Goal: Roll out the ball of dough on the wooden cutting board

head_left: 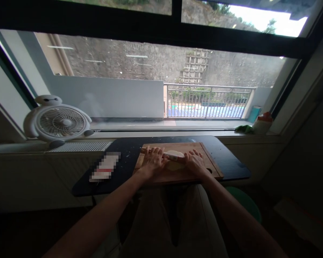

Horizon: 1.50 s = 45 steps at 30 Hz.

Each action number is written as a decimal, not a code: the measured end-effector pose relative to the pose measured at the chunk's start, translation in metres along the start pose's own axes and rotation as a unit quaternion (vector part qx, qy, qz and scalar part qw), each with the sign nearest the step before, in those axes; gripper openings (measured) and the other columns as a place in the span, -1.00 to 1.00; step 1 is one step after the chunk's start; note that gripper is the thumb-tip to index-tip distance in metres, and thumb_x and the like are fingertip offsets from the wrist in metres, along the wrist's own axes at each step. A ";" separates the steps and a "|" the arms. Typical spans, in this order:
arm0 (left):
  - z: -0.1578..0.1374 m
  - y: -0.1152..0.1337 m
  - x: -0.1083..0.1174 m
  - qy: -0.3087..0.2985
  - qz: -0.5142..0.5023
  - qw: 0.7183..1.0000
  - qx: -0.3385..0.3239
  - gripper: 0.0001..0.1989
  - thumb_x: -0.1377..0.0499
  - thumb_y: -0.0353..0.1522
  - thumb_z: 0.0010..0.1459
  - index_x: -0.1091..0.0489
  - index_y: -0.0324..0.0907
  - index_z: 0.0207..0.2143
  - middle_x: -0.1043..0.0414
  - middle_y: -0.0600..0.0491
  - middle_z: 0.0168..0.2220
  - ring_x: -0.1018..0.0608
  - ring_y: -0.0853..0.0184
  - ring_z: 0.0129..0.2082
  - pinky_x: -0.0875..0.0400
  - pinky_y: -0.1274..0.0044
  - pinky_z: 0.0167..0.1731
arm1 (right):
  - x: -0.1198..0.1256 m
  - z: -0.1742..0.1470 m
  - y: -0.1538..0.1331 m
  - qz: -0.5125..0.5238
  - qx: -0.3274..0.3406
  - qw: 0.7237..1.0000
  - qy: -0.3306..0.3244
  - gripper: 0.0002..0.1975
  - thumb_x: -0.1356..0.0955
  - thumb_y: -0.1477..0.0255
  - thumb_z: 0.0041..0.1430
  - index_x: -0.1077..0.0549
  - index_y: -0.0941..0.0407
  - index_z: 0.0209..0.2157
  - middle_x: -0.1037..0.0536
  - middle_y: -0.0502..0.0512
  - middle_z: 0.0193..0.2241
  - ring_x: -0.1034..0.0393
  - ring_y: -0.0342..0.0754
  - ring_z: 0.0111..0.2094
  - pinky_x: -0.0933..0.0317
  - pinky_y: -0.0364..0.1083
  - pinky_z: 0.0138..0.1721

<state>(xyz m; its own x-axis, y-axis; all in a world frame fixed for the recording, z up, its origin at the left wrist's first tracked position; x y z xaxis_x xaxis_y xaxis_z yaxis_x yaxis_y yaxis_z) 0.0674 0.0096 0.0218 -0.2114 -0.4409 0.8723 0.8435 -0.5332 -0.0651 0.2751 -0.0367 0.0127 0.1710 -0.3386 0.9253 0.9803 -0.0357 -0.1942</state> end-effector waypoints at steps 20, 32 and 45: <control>0.027 -0.004 -0.010 -0.020 0.023 0.999 -0.034 -0.56 0.14 -0.15 0.25 -0.28 -0.19 0.01 -0.38 -0.08 -0.08 -0.35 0.14 -0.04 0.03 0.24 0.10 | -0.003 0.016 0.008 0.024 -0.051 0.998 -0.038 -0.51 0.01 0.24 0.31 -0.40 0.11 -0.07 -0.31 0.21 0.09 0.00 0.09 0.17 0.16 0.16 0.13; 0.012 -0.024 0.010 -0.030 0.010 0.990 -0.138 -0.60 0.02 -0.04 0.18 -0.37 -0.12 -0.18 -0.45 -0.02 -0.23 -0.44 0.21 -0.21 -0.17 0.36 -0.10 | -0.006 0.002 0.005 0.033 0.019 0.998 -0.058 -0.53 0.03 0.27 0.32 -0.35 0.07 0.00 -0.25 0.17 0.13 0.13 0.10 0.23 0.23 0.16 0.15; 0.048 -0.051 0.042 -0.108 0.083 0.966 -0.219 -0.73 -0.15 -0.10 0.03 -0.41 -0.09 -0.38 -0.44 0.05 -0.48 -0.45 0.27 -0.40 -0.19 0.47 -0.31 | -0.010 0.039 -0.015 0.084 0.091 0.987 -0.107 -0.61 -0.01 0.30 0.31 -0.34 0.02 -0.05 -0.28 0.11 0.10 -0.04 0.01 0.15 0.09 0.10 0.11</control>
<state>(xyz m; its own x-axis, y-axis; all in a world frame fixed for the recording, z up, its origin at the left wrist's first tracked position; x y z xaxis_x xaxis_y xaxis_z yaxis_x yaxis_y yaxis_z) 0.0396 0.0531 0.0849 0.0569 -0.4119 0.9095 0.5567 -0.7431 -0.3714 0.2621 0.0044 0.0189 0.3307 -0.1190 0.9362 0.9346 0.1793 -0.3073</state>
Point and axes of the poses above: each hand's wrist, its own z-axis towards the middle knuckle, its own x-axis out of the back of the hand, y = z × x, the point moved 1 cm from there along z, towards the middle knuckle
